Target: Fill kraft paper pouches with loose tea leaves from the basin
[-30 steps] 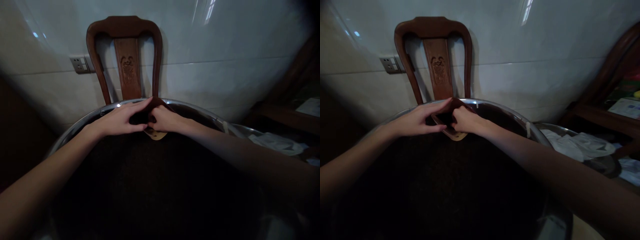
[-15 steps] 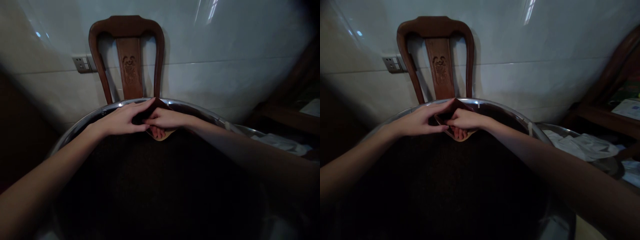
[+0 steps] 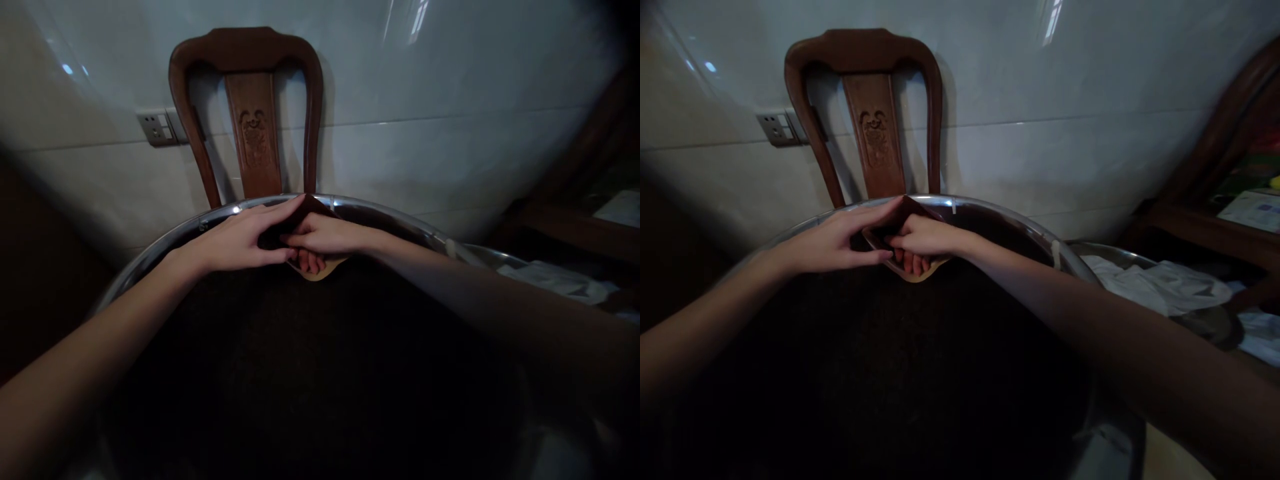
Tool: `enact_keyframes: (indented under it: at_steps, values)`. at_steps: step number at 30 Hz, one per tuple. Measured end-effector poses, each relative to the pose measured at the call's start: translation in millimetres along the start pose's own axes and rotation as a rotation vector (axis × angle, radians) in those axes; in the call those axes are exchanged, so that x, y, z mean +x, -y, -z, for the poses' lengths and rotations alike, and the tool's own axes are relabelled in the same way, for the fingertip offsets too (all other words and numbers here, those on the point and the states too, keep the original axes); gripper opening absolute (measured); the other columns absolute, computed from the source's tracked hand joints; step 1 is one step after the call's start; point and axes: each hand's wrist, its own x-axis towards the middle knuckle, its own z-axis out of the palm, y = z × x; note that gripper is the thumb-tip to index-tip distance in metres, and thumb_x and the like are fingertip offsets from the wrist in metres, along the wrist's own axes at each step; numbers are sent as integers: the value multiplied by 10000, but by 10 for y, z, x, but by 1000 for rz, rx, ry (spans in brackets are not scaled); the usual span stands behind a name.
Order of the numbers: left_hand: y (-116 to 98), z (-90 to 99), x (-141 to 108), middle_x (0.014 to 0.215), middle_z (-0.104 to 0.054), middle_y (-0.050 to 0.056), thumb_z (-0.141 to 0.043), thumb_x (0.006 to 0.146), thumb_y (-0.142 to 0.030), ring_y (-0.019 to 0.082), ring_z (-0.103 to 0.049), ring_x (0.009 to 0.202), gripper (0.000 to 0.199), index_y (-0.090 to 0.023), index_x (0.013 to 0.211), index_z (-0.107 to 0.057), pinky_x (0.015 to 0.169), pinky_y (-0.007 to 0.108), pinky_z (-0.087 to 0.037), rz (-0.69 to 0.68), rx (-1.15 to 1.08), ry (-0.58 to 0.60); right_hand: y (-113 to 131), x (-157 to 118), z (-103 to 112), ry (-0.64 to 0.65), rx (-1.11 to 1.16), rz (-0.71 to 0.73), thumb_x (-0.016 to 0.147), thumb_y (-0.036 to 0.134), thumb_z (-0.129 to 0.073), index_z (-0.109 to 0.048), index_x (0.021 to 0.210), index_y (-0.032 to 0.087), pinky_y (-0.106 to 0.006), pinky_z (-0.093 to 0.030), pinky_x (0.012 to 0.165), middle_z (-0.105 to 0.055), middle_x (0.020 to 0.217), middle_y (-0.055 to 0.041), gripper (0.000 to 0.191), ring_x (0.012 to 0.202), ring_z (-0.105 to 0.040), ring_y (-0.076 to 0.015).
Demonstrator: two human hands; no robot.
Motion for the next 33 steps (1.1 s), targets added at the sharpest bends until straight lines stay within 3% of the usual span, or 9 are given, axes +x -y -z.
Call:
enact_keyframes:
  at_steps: [2,7,15,17,22,26,30,33]
  values:
    - [-10,1,0,1496,-311,79,-595,846,-391,234,-395,1317,770,-203,1476,-194,1090,376,-332,11,4,15,-16,2,4,25,-31,-36,913,376,-428,-586,733,110,-261,-483,513,-621,629,-74,358,494,-552,-110]
    - [1,-3,2,1499,-308,60,-595,847,-346,229,-408,1305,756,-231,1476,-191,1087,379,-339,-12,1,8,-112,51,72,-253,-356,80,867,338,-487,-655,847,138,-277,-466,660,-672,822,-78,262,691,-584,-139]
    - [10,6,0,1499,-309,60,-590,845,-363,239,-424,1292,749,-243,1474,-202,1077,399,-353,5,-9,-1,-135,82,81,-429,-577,206,872,272,-420,-661,981,119,-299,-443,718,-667,985,-130,305,833,-600,-185]
    - [-1,9,-2,1501,-302,64,-590,844,-374,238,-411,1302,750,-235,1473,-205,1084,395,-343,9,-1,-1,-160,84,71,-397,-681,162,870,240,-404,-662,976,112,-308,-437,707,-663,977,-153,307,824,-602,-196]
    - [-33,18,-2,1502,-299,71,-584,853,-382,227,-397,1314,769,-217,1480,-169,1086,364,-329,19,20,32,-239,104,12,-179,-803,1,839,200,-432,-664,935,125,-319,-428,665,-665,910,-149,262,753,-607,-204]
    - [-45,22,-1,1499,-308,63,-574,857,-387,224,-399,1312,761,-227,1480,-168,1083,361,-324,23,28,34,-283,133,-32,-182,-789,14,830,202,-447,-629,1025,108,-328,-439,726,-649,1015,-169,284,846,-611,-224]
    - [-44,23,2,1495,-316,65,-572,853,-408,238,-422,1293,770,-234,1481,-162,1060,373,-354,25,18,40,-294,120,-21,-180,-743,58,867,333,-443,-560,1192,111,-365,-432,813,-595,1154,-194,410,989,-577,-260]
    - [-30,20,0,1499,-305,69,-576,851,-412,236,-433,1284,774,-242,1481,-160,1056,378,-365,20,2,31,-258,87,21,-146,-693,96,864,312,-462,-592,1171,145,-342,-429,797,-625,1094,-158,373,945,-584,-229]
